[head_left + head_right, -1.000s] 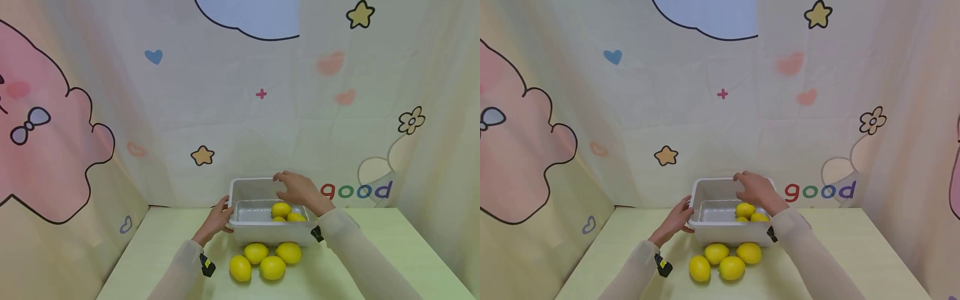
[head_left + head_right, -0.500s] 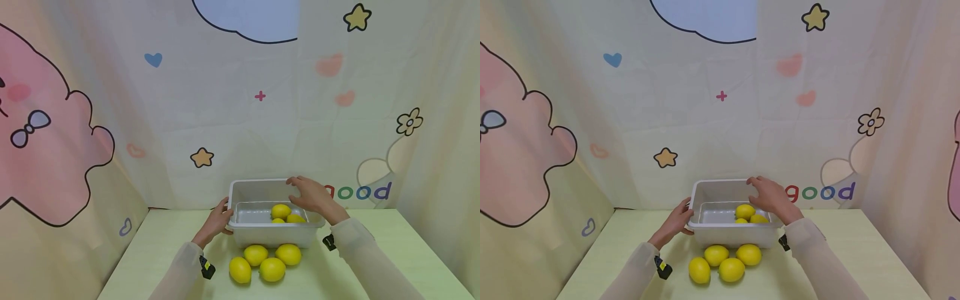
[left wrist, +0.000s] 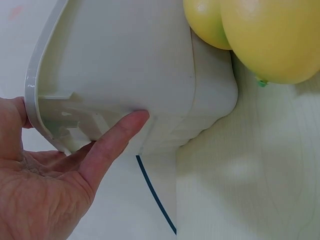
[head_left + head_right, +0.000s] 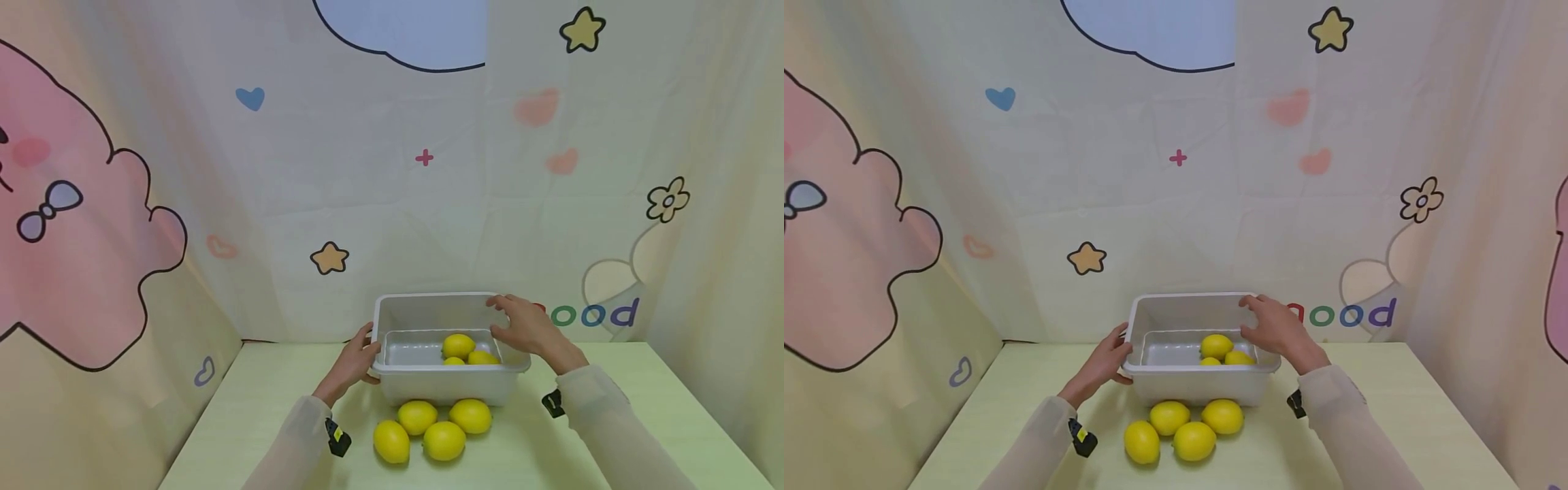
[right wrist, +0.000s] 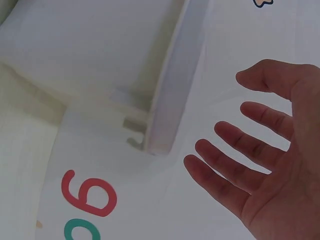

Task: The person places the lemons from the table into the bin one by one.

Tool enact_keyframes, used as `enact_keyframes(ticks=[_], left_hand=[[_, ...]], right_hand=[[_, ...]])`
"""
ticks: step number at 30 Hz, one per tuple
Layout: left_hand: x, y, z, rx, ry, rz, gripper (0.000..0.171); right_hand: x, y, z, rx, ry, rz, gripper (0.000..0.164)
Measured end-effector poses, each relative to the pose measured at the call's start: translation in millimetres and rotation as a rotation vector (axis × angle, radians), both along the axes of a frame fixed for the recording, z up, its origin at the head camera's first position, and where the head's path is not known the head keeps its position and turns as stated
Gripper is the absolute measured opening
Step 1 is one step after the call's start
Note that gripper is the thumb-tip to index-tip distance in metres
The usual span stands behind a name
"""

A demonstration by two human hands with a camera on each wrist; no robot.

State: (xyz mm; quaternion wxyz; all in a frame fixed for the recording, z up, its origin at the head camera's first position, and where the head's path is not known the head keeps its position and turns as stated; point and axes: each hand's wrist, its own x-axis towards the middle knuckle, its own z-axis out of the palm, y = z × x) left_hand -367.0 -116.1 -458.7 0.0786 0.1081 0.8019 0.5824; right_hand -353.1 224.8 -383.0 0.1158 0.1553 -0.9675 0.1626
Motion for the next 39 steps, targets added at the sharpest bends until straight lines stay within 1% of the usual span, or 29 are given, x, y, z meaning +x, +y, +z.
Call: enact_keyframes(ticks=[7,13,16,19,22,26,29,32,37,39], left_hand=[[-0.7,-1.5,-1.1,-0.004,0.015,-0.004,0.059],[-2.4,-1.5,-0.6,0.010,0.005,-0.013,0.058],[1.9,-0.8,6.0,0.009,0.000,-0.019,0.058],[10.2,-0.3,16.3,0.008,-0.005,-0.027,0.059],[17.7,-0.1,24.6,0.014,-0.010,-0.039,0.059],[21.2,-0.1,27.6,0.024,-0.014,-0.044,0.060],[20.8,-0.1,27.2,0.023,-0.010,-0.039,0.059],[20.4,0.1,26.6,0.020,-0.009,-0.035,0.059],[21.0,0.1,26.2,0.020,-0.015,-0.034,0.058],[14.4,-0.7,17.4,0.023,-0.014,-0.027,0.058]], right_hand=[[-0.3,16.1,-7.8,-0.044,-0.008,-0.014,0.046],[-3.1,27.6,-13.9,-0.065,-0.025,-0.026,0.046],[-4.4,31.4,-18.3,-0.089,-0.041,-0.033,0.047],[-4.9,34.1,-22.3,-0.147,-0.070,-0.042,0.049],[-5.1,36.2,-26.1,-0.219,-0.120,-0.052,0.050],[-6.8,37.6,-30.7,-0.333,-0.230,-0.068,0.054],[-7.0,38.4,-32.9,-0.423,-0.320,-0.087,0.056],[-5.3,39.3,-33.5,-0.498,-0.388,-0.095,0.059],[-5.0,42.7,-36.2,-0.609,-0.457,-0.081,0.062],[-6.7,45.4,-40.0,-0.644,-0.480,-0.068,0.062]])
